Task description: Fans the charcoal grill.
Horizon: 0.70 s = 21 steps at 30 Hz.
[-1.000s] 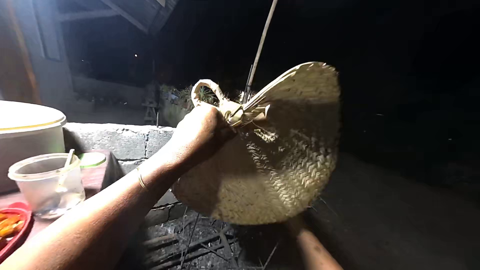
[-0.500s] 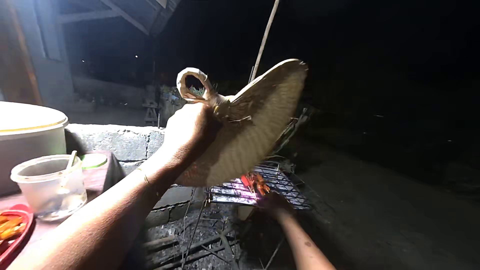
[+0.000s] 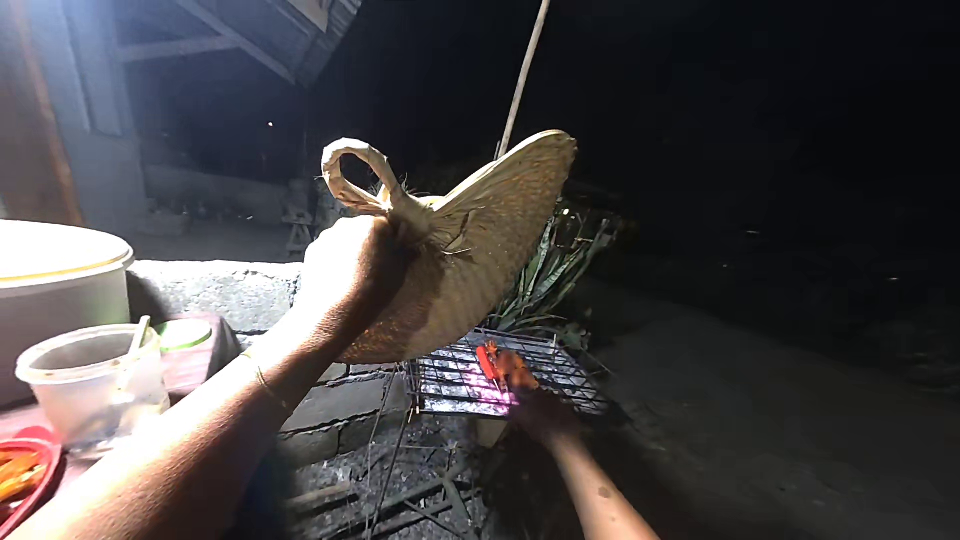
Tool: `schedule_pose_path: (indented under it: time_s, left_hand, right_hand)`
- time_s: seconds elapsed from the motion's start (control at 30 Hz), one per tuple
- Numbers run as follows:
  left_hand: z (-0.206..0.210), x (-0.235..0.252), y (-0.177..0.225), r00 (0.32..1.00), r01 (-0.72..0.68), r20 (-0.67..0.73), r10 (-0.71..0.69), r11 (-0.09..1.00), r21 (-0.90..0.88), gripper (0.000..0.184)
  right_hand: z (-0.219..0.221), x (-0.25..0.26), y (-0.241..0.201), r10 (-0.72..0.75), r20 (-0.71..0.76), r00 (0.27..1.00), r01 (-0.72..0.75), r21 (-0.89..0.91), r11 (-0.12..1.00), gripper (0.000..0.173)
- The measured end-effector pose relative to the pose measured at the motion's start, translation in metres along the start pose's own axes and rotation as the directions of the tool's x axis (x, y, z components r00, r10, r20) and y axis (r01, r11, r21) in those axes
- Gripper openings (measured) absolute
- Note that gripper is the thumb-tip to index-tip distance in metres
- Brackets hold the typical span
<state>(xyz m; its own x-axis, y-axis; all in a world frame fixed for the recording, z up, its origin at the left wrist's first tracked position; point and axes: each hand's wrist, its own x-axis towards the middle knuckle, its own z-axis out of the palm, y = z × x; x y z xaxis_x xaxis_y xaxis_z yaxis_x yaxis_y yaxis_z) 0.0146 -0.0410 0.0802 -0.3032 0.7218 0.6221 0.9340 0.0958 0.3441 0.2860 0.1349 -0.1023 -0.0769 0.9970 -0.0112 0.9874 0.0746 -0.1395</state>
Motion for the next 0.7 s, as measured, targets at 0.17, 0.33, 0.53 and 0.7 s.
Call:
schedule_pose_path:
  time_s: [0.17, 0.33, 0.53, 0.7]
  left_hand:
    - [-0.003, -0.005, 0.002, 0.999, -0.048, -0.018, 0.047, 0.998, -0.031, 0.030]
    - [-0.004, -0.006, 0.001, 0.999, -0.042, -0.012, 0.042, 0.998, -0.039, 0.030]
    - [0.005, -0.001, -0.007, 0.997, -0.071, -0.032, 0.070, 0.997, -0.035, 0.032]
    - [0.005, -0.002, -0.011, 0.996, -0.092, -0.025, 0.091, 0.995, -0.023, 0.033]
  right_hand:
    - [-0.001, 0.000, -0.001, -0.018, 0.011, 1.000, 0.018, -0.011, 1.000, 0.048]
    - [-0.014, -0.014, -0.006, 0.022, -0.060, 0.998, -0.021, 0.010, 1.000, 0.047]
    - [-0.038, -0.019, -0.006, 0.039, -0.115, 0.993, -0.032, 0.064, 0.997, 0.039]
    - [-0.040, 0.003, 0.010, 0.043, -0.102, 0.994, -0.045, -0.017, 0.999, 0.037]
